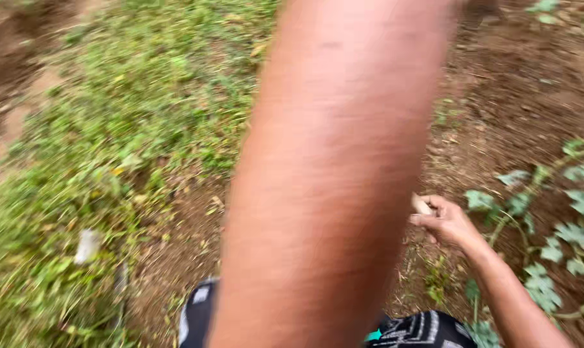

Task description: The person is removing weeds and grass from the soil in a garden area using a hand tool.

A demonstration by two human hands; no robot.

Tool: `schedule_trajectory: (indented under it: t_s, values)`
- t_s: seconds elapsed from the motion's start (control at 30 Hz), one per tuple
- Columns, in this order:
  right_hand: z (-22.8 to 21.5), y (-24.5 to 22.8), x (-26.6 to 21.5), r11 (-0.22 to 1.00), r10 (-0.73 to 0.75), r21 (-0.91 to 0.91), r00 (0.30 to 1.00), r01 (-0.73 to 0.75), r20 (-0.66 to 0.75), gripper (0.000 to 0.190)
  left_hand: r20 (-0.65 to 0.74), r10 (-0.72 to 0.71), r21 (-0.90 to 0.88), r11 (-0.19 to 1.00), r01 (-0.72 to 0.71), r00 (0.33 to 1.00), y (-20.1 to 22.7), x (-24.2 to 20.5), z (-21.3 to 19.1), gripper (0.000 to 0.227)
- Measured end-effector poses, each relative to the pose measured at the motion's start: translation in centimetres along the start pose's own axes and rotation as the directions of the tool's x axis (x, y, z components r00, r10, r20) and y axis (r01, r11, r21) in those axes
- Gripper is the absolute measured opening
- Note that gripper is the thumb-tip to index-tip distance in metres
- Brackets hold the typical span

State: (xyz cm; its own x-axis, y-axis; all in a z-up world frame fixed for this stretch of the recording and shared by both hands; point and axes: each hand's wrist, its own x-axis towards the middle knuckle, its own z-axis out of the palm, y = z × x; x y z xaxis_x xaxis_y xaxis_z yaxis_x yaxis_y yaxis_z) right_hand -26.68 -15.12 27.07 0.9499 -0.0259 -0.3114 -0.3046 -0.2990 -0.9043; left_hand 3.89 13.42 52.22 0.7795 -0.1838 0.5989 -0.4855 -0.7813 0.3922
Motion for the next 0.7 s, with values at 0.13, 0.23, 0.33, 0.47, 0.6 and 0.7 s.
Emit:
schedule_trajectory:
  t_s: [0.13, 0.23, 0.33, 0.47, 0.6, 0.7]
  values:
    - [-0.3, 0.0, -0.6, 0.993, 0.108, 0.033, 0.993, -0.109, 0.040, 0.042, -0.029, 0.005, 0.036, 0.999, -0.004, 1.000, -3.1, -2.4, 1.0, 0.028]
    - [0.2, -0.1, 0.9, 0.972, 0.184, -0.155, 0.982, -0.176, 0.038, 0.043, -0.049, -0.016, 0.078, 0.997, 0.020, 0.999, -8.3, -1.2, -0.8, 0.028]
    - [3.3, -0.1, 4.6, 0.979, 0.084, -0.195, 0.992, -0.064, 0.099, 0.055, -0.030, -0.007, 0.151, 0.988, 0.012, 1.000, -14.9, 3.4, -3.6, 0.029]
    - [8.8, 1.2, 10.8, 0.961, 0.197, -0.232, 0.961, -0.151, 0.192, 0.062, 0.155, -0.017, 0.129, 0.992, -0.004, 0.988, -25.3, -6.6, 3.4, 0.023]
    - [13.2, 2.6, 17.0, 0.858, 0.403, -0.405, 0.903, -0.315, 0.152, 0.056, 0.482, -0.223, 0.100, 0.975, 0.200, 0.847, -34.2, -19.6, 18.2, 0.029]
    - [16.7, 3.2, 20.9, 0.843, 0.424, -0.436, 0.888, -0.314, 0.180, 0.052, 0.675, -0.314, 0.321, 0.940, 0.117, 0.668, -37.7, -24.3, 28.1, 0.030]
